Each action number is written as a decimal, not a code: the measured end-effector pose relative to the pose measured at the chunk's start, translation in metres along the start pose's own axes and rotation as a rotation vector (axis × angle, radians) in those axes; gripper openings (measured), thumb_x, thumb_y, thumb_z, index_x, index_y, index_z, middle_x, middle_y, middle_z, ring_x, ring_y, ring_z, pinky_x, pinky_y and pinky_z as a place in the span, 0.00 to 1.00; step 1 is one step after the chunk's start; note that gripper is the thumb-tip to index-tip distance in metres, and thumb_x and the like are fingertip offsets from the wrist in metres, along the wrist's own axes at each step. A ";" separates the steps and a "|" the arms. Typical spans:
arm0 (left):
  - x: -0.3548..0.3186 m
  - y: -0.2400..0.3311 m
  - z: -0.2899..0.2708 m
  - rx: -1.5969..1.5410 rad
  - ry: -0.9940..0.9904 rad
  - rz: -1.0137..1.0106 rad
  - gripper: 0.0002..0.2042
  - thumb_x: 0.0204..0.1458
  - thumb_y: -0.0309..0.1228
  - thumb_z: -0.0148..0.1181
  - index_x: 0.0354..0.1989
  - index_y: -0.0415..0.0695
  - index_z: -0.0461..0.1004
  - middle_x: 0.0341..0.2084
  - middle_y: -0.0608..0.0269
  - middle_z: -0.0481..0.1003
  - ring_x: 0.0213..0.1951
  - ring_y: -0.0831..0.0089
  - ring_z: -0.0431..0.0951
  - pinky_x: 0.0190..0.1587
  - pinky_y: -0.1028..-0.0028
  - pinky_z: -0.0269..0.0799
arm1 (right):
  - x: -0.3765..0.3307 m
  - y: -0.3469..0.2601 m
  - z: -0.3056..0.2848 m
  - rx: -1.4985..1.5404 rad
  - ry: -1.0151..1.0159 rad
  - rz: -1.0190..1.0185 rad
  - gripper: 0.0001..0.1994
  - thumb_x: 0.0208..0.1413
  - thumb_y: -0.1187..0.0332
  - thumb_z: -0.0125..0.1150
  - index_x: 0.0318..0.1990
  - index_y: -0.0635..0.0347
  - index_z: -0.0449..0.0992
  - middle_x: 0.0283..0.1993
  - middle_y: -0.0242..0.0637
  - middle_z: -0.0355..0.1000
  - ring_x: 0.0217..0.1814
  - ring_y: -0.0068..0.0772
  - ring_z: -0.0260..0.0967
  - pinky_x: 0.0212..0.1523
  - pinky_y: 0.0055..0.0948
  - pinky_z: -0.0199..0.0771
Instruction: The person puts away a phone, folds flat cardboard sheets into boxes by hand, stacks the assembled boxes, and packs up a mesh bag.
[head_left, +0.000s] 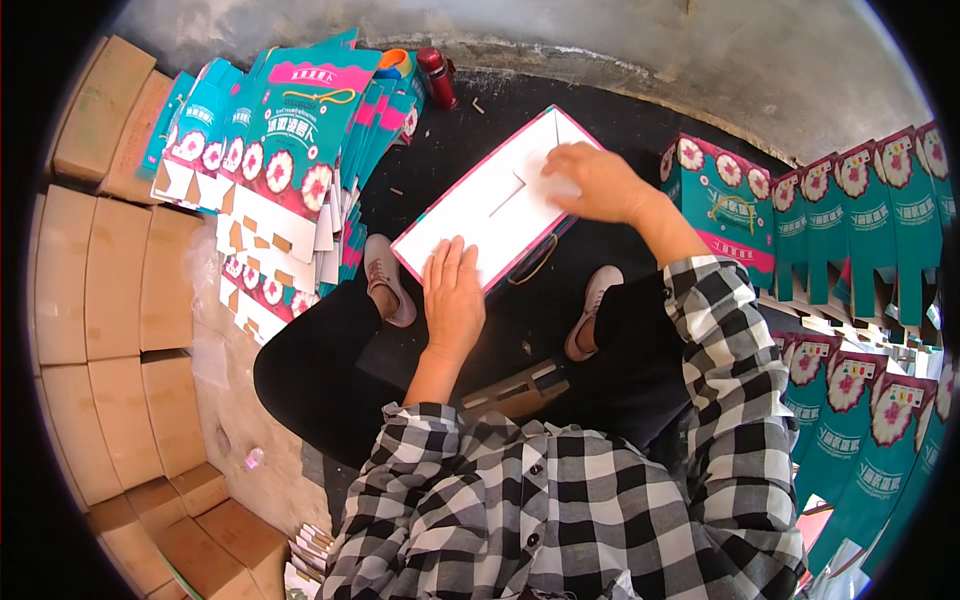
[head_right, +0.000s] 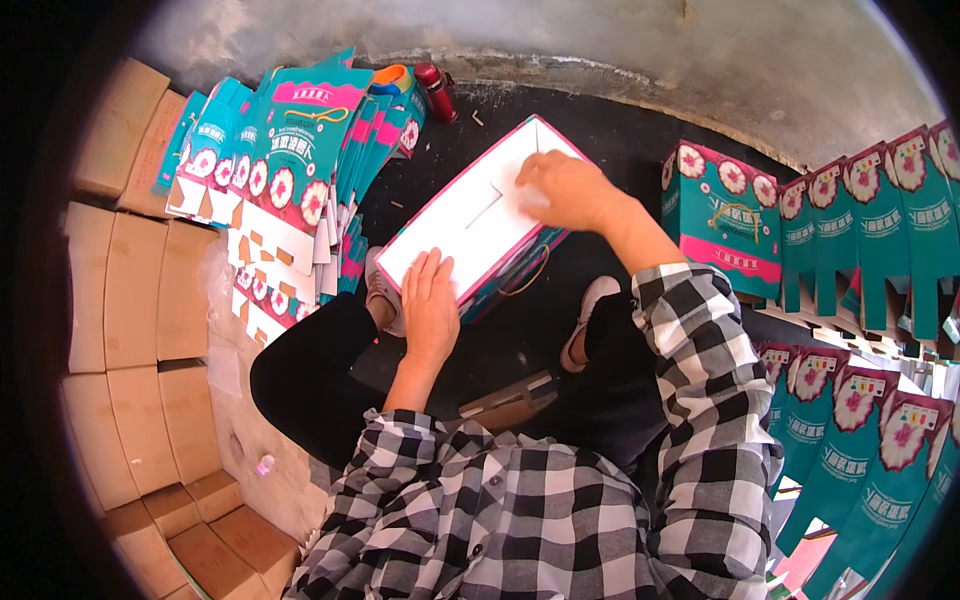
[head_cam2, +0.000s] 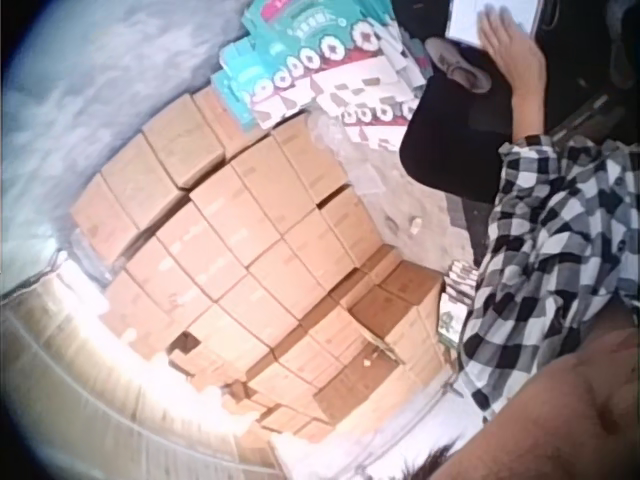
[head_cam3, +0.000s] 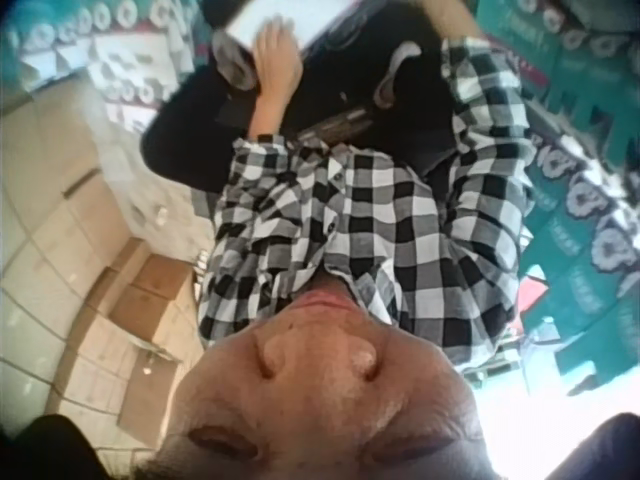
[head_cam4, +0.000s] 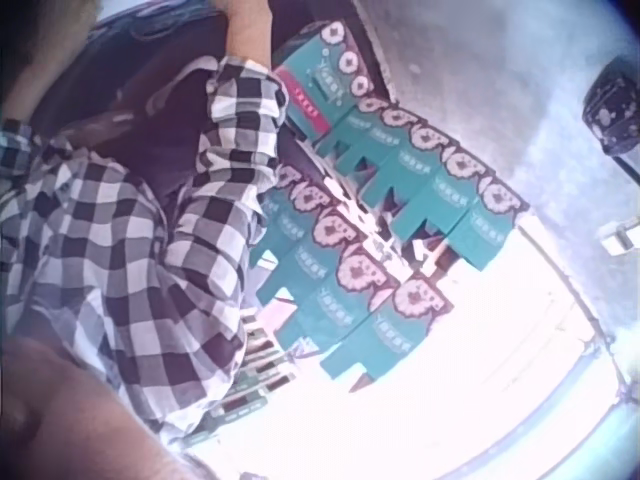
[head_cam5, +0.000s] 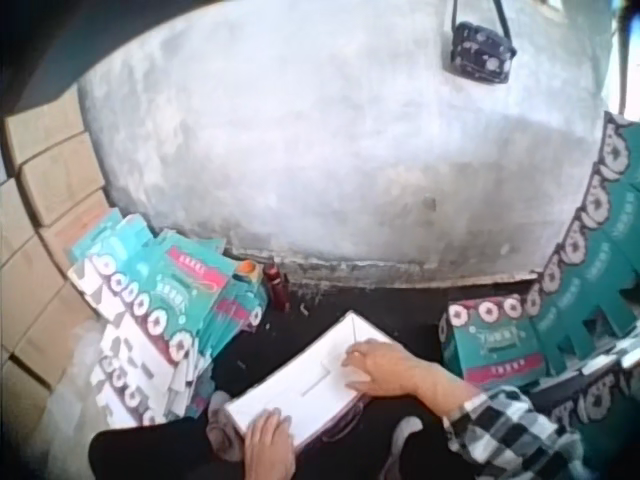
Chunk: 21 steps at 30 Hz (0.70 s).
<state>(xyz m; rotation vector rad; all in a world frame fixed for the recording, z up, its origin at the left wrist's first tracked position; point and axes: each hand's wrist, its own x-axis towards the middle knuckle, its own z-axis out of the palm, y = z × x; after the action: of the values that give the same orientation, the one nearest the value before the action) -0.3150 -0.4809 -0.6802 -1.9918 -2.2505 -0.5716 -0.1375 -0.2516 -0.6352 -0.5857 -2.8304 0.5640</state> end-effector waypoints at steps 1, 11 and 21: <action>0.005 0.007 -0.006 -0.059 -0.011 0.004 0.21 0.50 0.32 0.56 0.51 0.35 0.65 0.53 0.45 0.64 0.57 0.51 0.60 0.60 0.55 0.50 | -0.007 -0.006 0.005 -0.084 -0.089 -0.036 0.22 0.42 0.59 0.65 0.46 0.55 0.72 0.53 0.40 0.66 0.56 0.42 0.62 0.53 0.36 0.64; 0.006 0.015 -0.003 -0.071 -0.117 -0.003 0.26 0.45 0.40 0.61 0.50 0.35 0.66 0.50 0.48 0.66 0.55 0.53 0.62 0.59 0.58 0.52 | 0.002 -0.002 0.009 -0.110 -0.421 0.064 0.23 0.42 0.60 0.66 0.48 0.54 0.72 0.55 0.35 0.65 0.58 0.41 0.59 0.55 0.35 0.63; 0.004 -0.066 -0.001 -0.691 0.262 -0.631 0.26 0.58 0.45 0.44 0.57 0.35 0.59 0.55 0.46 0.63 0.57 0.55 0.62 0.59 0.60 0.55 | -0.001 0.053 0.010 0.231 0.272 0.468 0.24 0.56 0.48 0.45 0.44 0.61 0.73 0.47 0.45 0.70 0.52 0.49 0.65 0.51 0.39 0.64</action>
<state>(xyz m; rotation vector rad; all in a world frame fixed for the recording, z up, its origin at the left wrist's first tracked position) -0.3794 -0.4829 -0.6929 -1.1872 -2.7030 -1.7455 -0.1213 -0.2098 -0.6656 -1.1858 -2.3327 0.8026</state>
